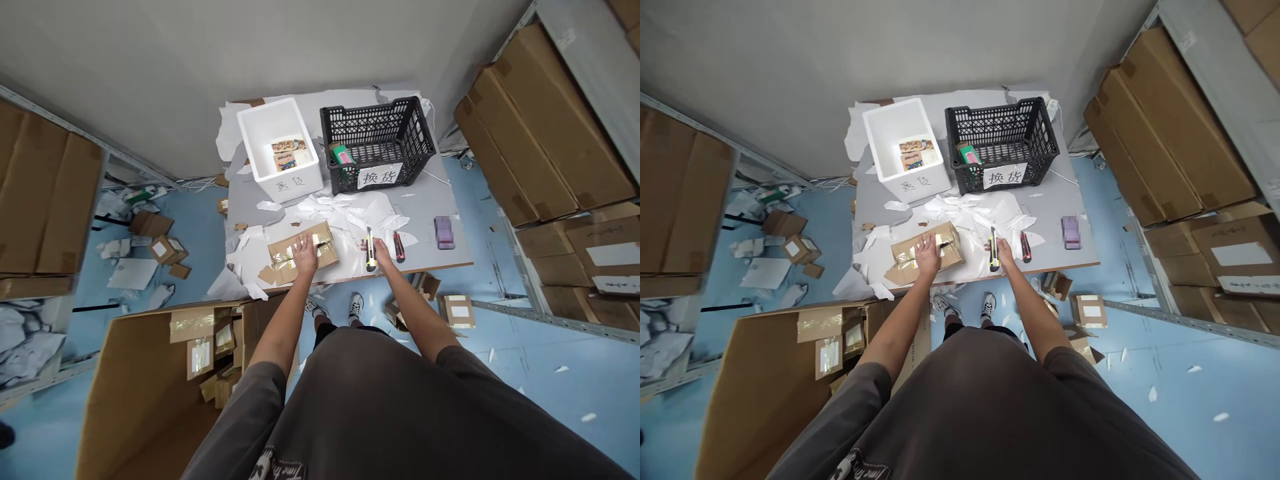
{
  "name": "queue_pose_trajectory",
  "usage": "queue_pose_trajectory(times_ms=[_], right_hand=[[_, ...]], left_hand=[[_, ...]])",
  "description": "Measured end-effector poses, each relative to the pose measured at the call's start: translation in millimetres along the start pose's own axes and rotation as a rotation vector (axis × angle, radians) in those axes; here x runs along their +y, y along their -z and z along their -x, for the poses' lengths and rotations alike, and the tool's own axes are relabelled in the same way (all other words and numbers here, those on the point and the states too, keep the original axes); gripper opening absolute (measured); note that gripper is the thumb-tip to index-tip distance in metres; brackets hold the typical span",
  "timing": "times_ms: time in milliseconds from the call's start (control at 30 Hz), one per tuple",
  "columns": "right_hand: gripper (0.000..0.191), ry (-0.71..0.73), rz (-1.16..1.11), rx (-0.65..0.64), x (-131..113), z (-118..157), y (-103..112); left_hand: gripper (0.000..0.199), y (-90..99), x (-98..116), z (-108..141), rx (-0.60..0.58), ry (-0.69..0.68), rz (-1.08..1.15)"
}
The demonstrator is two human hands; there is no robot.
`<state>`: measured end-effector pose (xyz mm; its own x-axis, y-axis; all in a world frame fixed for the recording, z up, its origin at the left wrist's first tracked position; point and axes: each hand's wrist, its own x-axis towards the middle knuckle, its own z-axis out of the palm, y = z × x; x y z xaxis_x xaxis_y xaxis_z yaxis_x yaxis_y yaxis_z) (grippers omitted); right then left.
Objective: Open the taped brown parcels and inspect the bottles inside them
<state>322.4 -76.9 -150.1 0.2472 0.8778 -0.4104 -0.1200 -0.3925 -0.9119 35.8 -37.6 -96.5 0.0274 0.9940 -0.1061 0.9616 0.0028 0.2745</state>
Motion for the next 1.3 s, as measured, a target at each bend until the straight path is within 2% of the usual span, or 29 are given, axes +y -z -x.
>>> queue_pose_trajectory(times_ms=[67,133,233,333,433,467,533,600,633,733,800,900,1000,1133,1300], right_hand=[[0.053,-0.036,0.029,0.132,12,-4,13],[0.056,-0.054,0.196,0.239,22,-12,24],[0.055,-0.022,0.488,0.297,33,-30,33],[0.049,0.009,0.627,0.346,37,-42,32],[0.049,0.039,0.650,0.435,32,-36,18],[0.052,0.050,0.636,0.432,29,-30,9],[0.056,0.071,0.582,0.331,20,-12,-17],[0.058,0.089,0.507,0.084,11,8,-50],[0.059,0.092,0.505,-0.001,7,17,-68],[0.056,-0.008,0.567,-0.092,-6,36,-113],[0.047,-0.057,0.612,-0.100,-14,40,-131],[0.039,-0.040,0.664,-0.092,-23,41,-139],[0.034,-0.012,0.702,-0.080,-28,42,-136],[0.034,0.063,0.684,-0.074,-26,49,-134],[0.042,0.103,0.654,-0.035,-17,52,-134]], left_hand=[[0.063,-1.7,-1,-1,-0.008,-0.003,0.001],[0.065,-2.9,-1,-1,-0.017,-0.006,0.004],[0.068,-2.9,-2,-1,-0.026,-0.001,0.002],[0.067,-1.2,-1,0,-0.038,0.005,-0.016],[0.065,0.1,0,1,-0.047,0.004,-0.034],[0.065,0.3,0,1,-0.048,0.002,-0.034],[0.064,0.7,1,2,-0.045,-0.003,-0.029],[0.064,1.9,2,4,-0.030,-0.005,-0.023],[0.064,2.9,2,4,-0.021,-0.008,-0.021],[0.063,7.8,5,-1,-0.020,-0.087,-0.001],[0.062,11.9,7,-11,-0.061,-0.221,0.016],[0.061,18.2,12,-34,-0.159,-0.424,0.030],[0.062,24.9,12,-56,-0.240,-0.502,0.031],[0.058,38.4,5,-75,-0.315,-0.527,-0.006],[0.040,64.2,0,-101,-0.382,-0.449,-0.030]])
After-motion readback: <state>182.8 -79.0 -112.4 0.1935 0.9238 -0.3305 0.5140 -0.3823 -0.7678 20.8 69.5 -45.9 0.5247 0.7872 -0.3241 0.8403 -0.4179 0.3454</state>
